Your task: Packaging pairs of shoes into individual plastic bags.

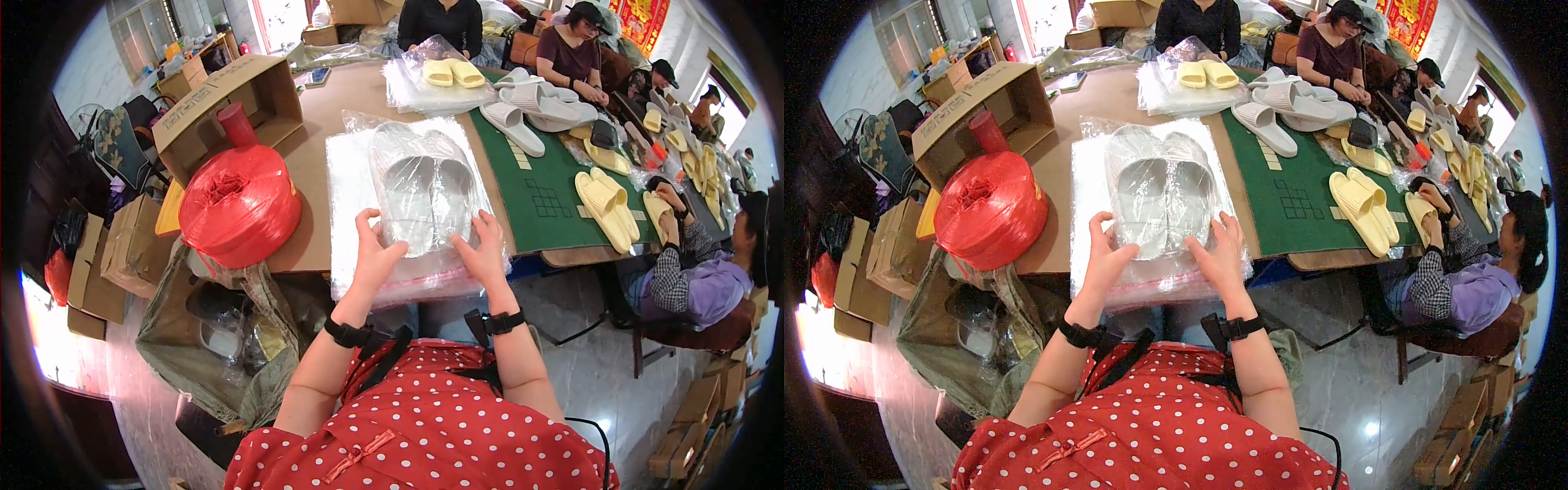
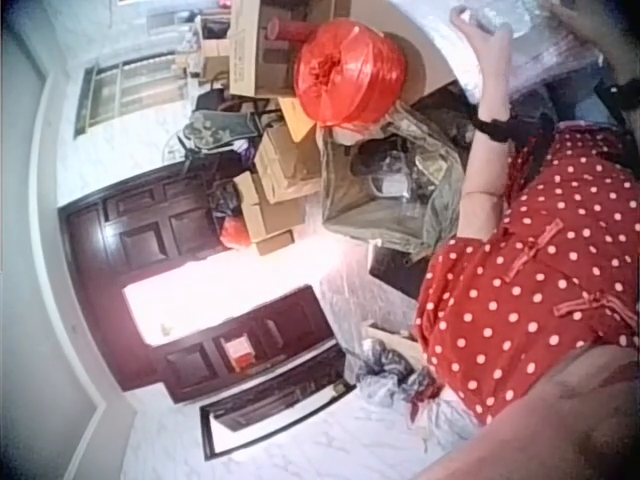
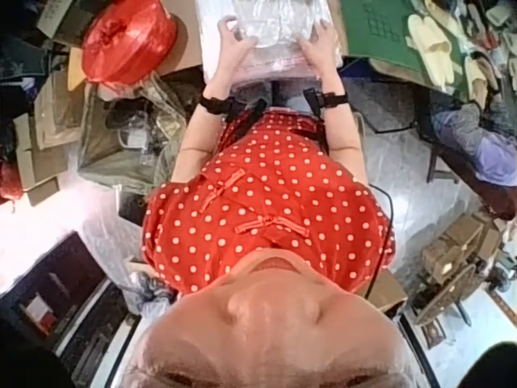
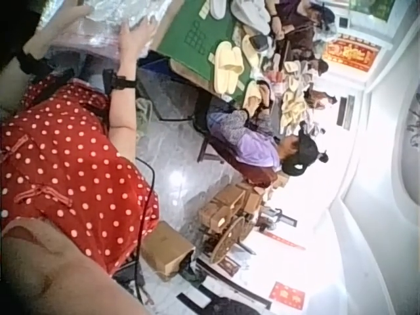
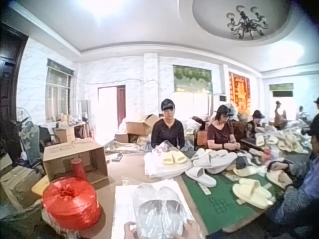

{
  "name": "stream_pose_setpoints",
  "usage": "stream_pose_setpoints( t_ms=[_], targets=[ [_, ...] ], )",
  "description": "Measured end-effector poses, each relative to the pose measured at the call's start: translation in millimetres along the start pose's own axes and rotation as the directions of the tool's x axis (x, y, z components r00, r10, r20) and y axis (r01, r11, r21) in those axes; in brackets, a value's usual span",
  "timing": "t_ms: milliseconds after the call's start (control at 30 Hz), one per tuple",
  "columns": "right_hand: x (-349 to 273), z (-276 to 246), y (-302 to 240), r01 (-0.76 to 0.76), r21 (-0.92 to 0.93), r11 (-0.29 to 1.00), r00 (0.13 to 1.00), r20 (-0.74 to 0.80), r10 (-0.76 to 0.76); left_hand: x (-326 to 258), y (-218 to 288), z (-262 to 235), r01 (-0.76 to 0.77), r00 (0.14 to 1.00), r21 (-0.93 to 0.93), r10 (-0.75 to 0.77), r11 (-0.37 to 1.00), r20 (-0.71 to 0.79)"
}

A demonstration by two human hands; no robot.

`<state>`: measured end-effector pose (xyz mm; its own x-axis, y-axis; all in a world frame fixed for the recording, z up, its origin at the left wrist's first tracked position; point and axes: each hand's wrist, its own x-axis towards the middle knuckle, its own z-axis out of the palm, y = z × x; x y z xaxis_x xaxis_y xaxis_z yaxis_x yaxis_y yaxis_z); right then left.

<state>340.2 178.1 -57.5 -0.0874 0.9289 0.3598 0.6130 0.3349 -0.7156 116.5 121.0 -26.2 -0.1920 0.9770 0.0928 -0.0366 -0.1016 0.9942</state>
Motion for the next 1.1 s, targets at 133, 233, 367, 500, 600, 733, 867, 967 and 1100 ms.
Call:
stream_pose_setpoints(
  t_ms=[133,233,367,500,600,733,867,967,1100],
  targets=[
    [-6,-8,-9,0.074,0.059,0.995,0.997,-0.042,-0.072,-1,-4,-2,0.046,0.998,-0.431,-0.064,0.901,-0.028],
    [-7,-18,-27,0.09,0.389,0.917,0.994,-0.086,-0.062,-10,9,-7,0.059,0.998,-0.602,-0.032,0.797,0.055],
    [-14,-33,-61,-0.133,0.761,0.635,0.991,0.092,0.097,-25,28,-12,0.071,0.994,-0.651,-0.002,0.756,0.107],
    [-16,-35,-71,-0.012,0.73,0.684,1.0,-0.003,0.02,-28,30,-15,0.044,0.996,-0.638,0.016,0.769,0.088],
    [-21,-29,-76,0.043,0.668,0.743,0.994,-0.102,0.034,-34,30,-9,0.123,0.992,-0.692,-0.062,0.712,0.113],
    [-27,-17,-85,0.162,0.456,0.875,0.959,-0.283,-0.03,-45,34,5,0.189,0.982,-0.753,-0.114,0.63,0.151],
    [-34,-1,-82,0.165,0.319,0.933,0.954,-0.291,-0.07,-59,22,21,0.251,0.968,-0.724,-0.167,0.643,0.188],
    [-36,4,-76,0.136,0.398,0.907,0.977,-0.205,-0.057,-55,6,17,0.257,0.963,-0.657,-0.126,0.709,0.24],
    [-42,6,-79,-0.012,0.531,0.847,1.0,-0.016,0.024,-61,8,8,0.252,0.967,-0.66,-0.149,0.708,0.209]
  ],
)
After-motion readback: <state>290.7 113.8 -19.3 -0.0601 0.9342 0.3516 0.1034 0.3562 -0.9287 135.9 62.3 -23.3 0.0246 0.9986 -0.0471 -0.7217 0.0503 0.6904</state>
